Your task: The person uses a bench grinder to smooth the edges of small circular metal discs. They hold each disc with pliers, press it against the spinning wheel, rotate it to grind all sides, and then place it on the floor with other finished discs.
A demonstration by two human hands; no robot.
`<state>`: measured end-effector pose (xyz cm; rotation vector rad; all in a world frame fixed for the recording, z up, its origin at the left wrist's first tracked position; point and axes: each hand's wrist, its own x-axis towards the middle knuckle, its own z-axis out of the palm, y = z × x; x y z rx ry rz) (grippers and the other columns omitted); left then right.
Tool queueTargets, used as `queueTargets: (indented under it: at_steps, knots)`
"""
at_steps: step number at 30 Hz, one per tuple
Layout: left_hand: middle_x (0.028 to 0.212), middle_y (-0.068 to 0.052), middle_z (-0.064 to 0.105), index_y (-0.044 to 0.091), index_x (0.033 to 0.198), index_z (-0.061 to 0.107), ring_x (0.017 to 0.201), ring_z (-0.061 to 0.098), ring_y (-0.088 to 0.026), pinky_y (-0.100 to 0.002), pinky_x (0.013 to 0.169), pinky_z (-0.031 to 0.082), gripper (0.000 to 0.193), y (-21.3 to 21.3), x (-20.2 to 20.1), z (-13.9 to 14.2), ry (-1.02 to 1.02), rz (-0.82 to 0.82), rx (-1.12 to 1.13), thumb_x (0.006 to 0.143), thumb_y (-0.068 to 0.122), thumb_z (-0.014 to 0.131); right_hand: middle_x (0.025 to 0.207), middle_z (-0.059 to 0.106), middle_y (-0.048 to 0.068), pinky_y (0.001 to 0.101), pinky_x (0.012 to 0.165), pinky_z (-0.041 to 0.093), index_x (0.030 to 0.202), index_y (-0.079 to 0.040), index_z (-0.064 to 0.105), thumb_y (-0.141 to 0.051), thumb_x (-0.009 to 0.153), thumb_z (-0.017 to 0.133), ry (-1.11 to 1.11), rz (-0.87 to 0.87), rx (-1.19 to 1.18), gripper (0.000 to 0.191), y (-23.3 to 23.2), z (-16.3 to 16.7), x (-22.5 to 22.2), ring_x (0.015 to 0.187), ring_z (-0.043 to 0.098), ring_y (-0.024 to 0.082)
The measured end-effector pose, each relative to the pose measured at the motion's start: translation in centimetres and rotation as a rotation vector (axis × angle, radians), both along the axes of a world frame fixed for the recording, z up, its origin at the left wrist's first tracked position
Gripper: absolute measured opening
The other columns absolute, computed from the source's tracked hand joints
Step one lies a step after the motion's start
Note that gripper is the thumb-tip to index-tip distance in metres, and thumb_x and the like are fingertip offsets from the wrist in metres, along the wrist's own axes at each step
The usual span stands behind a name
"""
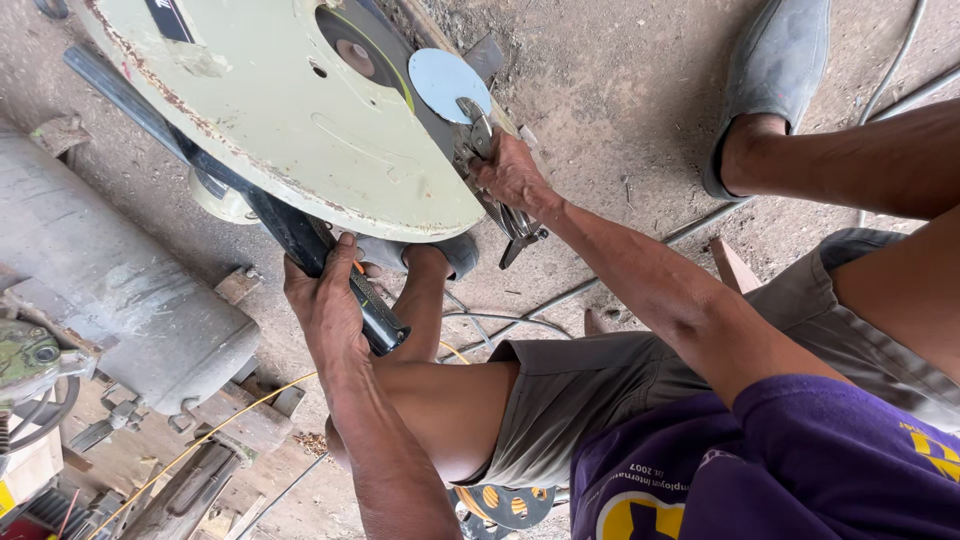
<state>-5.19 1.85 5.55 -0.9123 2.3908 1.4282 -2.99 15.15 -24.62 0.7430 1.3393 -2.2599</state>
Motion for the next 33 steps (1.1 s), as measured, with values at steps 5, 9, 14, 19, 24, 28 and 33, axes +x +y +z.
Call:
queueTargets:
  at_steps: [5,9,14,19,24,28,33]
  knots:
    - [0.085,-0.005,0.067,0.005,0.122,0.059,0.057,0.063,-0.012,-0.023,0.049,0.052,0.036,-0.1,0.1,-0.1,-0.004,0.013,0.007,0.091,0.013,0.076,0.065,0.062,0.002,0.0188,0.027,0.037,0.111,0.002,0.057,-0.008,0.082,0.048,-0.250,-0.420,-0.645,0.032,-0.4,-0.6,-0.7,0.045,0.049,0.004]
    - [0.086,-0.004,0.067,0.005,0.123,0.059,0.058,0.063,-0.011,-0.022,0.048,0.052,0.036,-0.2,0.1,-0.2,-0.004,0.010,0.000,0.091,0.013,0.076,0.080,0.070,0.006,0.0218,0.045,0.055,0.119,0.004,0.051,-0.002,0.093,0.062,0.070,0.198,0.299,0.029,1.0,1.2,0.9,0.057,0.066,0.010]
    - [0.085,-0.005,0.066,0.005,0.122,0.059,0.057,0.064,-0.012,-0.022,0.043,0.049,0.036,-0.3,0.0,-0.2,-0.001,0.015,0.032,0.091,0.012,0.076,0.079,0.067,0.005,0.0260,0.043,0.055,0.135,0.001,0.043,-0.001,0.088,0.064,0.048,0.122,0.141,0.052,1.8,3.0,1.6,0.055,0.059,0.012]
    - [0.083,-0.005,0.065,0.005,0.119,0.059,0.055,0.064,-0.012,-0.023,0.040,0.048,0.034,-0.3,-0.1,-0.2,0.003,0.030,0.066,0.090,0.012,0.076,0.075,0.066,0.005,0.0241,0.044,0.055,0.135,-0.003,0.050,-0.011,0.095,0.055,-0.141,-0.059,-0.241,0.041,2.5,2.0,2.3,0.054,0.055,0.010]
    - [0.082,-0.006,0.065,0.004,0.116,0.059,0.055,0.064,-0.013,-0.023,0.041,0.050,0.030,-0.3,0.0,-0.2,0.005,0.017,0.027,0.091,0.011,0.075,0.080,0.068,0.008,0.0255,0.050,0.059,0.127,0.000,0.050,-0.005,0.090,0.071,-0.039,0.164,-0.054,0.042,3.8,2.1,2.9,0.062,0.065,0.014]
    - [0.081,-0.005,0.065,0.005,0.113,0.058,0.053,0.063,-0.013,-0.023,0.039,0.048,0.029,-0.4,0.0,-0.3,0.000,0.042,0.055,0.090,0.012,0.075,0.077,0.069,0.011,0.0265,0.046,0.057,0.120,0.002,0.051,-0.007,0.090,0.072,0.010,0.265,0.055,0.037,5.2,2.8,3.1,0.058,0.063,0.017]
    - [0.081,-0.005,0.063,0.005,0.113,0.058,0.053,0.064,-0.014,-0.024,0.039,0.050,0.029,-0.5,-0.1,-0.4,0.009,0.019,0.047,0.091,0.012,0.076,0.079,0.067,0.012,0.0273,0.045,0.056,0.115,0.003,0.056,-0.007,0.088,0.074,0.061,0.259,-0.085,0.034,6.5,2.2,3.3,0.060,0.064,0.018]
